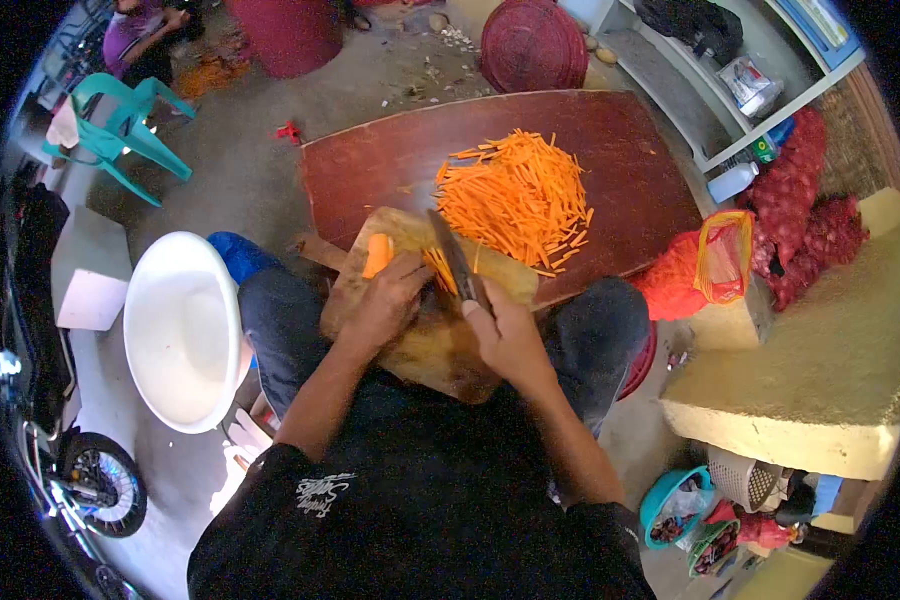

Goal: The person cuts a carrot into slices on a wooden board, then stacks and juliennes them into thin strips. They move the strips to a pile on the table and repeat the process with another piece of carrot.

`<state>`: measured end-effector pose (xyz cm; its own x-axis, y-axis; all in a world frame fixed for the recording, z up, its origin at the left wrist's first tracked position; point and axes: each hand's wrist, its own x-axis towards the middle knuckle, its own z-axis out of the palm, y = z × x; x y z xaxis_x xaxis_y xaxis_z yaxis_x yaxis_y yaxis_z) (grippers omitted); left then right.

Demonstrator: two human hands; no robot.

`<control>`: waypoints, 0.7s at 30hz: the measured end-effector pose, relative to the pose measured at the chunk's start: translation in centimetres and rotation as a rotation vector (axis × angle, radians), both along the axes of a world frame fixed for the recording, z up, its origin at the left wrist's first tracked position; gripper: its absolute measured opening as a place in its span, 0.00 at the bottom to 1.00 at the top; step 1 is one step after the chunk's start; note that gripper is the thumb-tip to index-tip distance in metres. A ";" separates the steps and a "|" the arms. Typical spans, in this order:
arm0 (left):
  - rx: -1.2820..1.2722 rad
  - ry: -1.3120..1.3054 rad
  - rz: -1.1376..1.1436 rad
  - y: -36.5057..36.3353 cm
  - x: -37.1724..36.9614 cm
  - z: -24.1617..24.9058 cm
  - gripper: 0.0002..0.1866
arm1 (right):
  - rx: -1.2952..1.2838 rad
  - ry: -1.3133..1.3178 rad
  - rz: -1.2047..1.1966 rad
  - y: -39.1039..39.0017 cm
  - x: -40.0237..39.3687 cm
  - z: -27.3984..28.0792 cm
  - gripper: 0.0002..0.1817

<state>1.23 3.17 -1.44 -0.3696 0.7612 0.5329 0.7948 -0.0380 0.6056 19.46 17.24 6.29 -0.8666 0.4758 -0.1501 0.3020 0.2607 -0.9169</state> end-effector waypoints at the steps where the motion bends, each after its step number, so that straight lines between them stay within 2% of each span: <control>1: 0.008 -0.021 0.008 0.0 0.0 -0.1 0.17 | -0.051 -0.051 -0.028 0.4 0.3 0.6 0.15; 4: 0.089 -0.038 0.092 0.2 -0.3 -0.4 0.19 | -0.104 0.039 -0.013 1.2 1.2 1.3 0.15; 7: 0.185 -0.015 0.207 0.0 -1.6 0.1 0.19 | -0.071 -0.038 0.048 1.1 3.7 0.8 0.16; 13: 0.082 0.103 0.338 -0.9 -3.8 0.7 0.16 | 0.010 -0.154 0.199 0.4 5.0 1.8 0.19; 16: 0.015 0.065 0.308 -1.4 -4.2 0.8 0.16 | 0.185 -0.179 0.226 1.9 4.1 1.8 0.18; 21: -0.136 0.020 0.214 -2.1 -4.0 0.7 0.27 | 0.403 -0.143 0.140 6.5 0.3 0.7 0.17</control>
<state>-2.81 1.09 -0.73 -0.5210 0.7317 0.4395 0.7876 0.2136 0.5780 19.78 23.76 7.03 -0.9111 0.4001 -0.0994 0.3542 0.6363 -0.6853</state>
